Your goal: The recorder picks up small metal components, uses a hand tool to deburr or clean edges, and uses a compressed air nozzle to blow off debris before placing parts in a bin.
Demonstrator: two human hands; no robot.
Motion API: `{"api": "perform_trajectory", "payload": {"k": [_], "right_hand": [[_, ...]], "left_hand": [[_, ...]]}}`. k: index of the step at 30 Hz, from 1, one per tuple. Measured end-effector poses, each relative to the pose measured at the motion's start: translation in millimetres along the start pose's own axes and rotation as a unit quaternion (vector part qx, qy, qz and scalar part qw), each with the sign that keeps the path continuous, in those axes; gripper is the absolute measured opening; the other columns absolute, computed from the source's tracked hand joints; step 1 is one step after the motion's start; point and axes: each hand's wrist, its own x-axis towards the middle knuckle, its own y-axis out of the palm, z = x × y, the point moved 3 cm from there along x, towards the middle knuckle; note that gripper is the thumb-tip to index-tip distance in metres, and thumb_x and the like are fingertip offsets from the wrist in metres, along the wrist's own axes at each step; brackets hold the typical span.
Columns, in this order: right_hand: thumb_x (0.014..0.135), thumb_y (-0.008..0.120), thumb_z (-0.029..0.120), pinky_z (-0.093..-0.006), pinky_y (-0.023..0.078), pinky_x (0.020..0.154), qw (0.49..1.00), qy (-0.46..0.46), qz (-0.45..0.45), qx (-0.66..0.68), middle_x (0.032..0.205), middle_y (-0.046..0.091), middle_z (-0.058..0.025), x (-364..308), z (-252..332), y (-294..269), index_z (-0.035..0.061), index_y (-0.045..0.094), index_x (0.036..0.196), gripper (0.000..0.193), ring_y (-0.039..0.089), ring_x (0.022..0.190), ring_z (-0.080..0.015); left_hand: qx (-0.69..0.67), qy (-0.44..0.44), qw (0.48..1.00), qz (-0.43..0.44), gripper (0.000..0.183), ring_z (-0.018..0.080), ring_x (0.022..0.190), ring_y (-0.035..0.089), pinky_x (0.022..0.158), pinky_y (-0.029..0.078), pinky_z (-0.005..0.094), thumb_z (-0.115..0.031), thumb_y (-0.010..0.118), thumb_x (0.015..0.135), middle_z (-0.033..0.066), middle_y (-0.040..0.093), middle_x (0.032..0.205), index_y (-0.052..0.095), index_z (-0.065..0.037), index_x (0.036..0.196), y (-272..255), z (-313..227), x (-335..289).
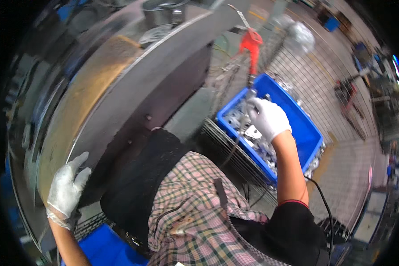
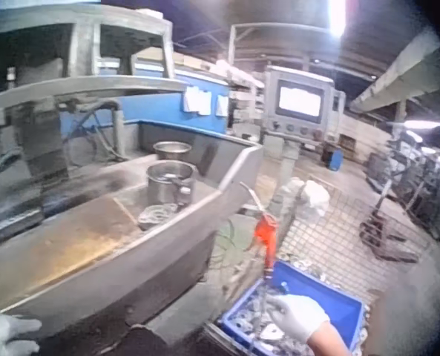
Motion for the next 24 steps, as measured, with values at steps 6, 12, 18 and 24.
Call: {"api": "perform_trajectory", "payload": {"k": [6,12,18,24], "right_hand": [[0.087,0.062,0.02,-0.0423,0.052,0.085,0.92,-0.338,0.068,0.184,0.101,0.07,-0.0159,9.2,133.7,22.5,0.0071,0.067,0.107,0.024,0.065,0.094,-0.0353],[0.086,0.062,0.018,-0.0424,0.052,0.079,0.81,-0.549,0.106,0.177,0.097,0.07,-0.0151,3.1,298.2,-7.1,0.0084,0.068,0.106,0.023,0.066,0.09,-0.0339],[0.089,0.057,0.023,-0.0403,0.049,0.093,0.744,-0.638,0.089,0.178,0.108,0.069,-0.0158,10.4,457.3,-31.6,0.0073,0.069,0.106,0.025,0.063,0.103,-0.0333],[0.086,0.056,0.025,-0.039,0.046,0.098,0.749,-0.65,0.029,0.124,0.117,0.065,-0.018,56.8,615.1,8.1,0.0052,0.066,0.113,0.035,0.06,0.111,-0.0359]], "left_hand": [[0.028,-0.165,0.985,-0.036,0.036,0.0376,0.105,0.061,0.091,0.048,0.0424,-0.024,0.063,0.089,0.0213,0.066,0.11,0.063,-0.006,0.121,-41.9,61.3,-107.3],[0.012,-0.364,0.92,-0.144,0.035,0.034,0.109,0.062,0.093,0.047,0.037,-0.016,0.059,0.092,0.0215,0.066,0.114,0.061,0.001,0.122,-55.1,107.2,-268.3],[-0.04,-0.595,0.792,-0.126,0.041,0.0378,0.105,0.063,0.091,0.048,0.0406,-0.031,0.058,0.092,0.0246,0.066,0.11,0.064,0.001,0.117,15.4,119.7,-399.0],[-0.242,-0.517,0.794,0.21,0.056,0.0372,0.105,0.065,0.092,0.051,0.0416,-0.043,0.063,0.083,0.0232,0.067,0.111,0.058,-0.012,0.13,177.4,107.7,-482.0]]}}
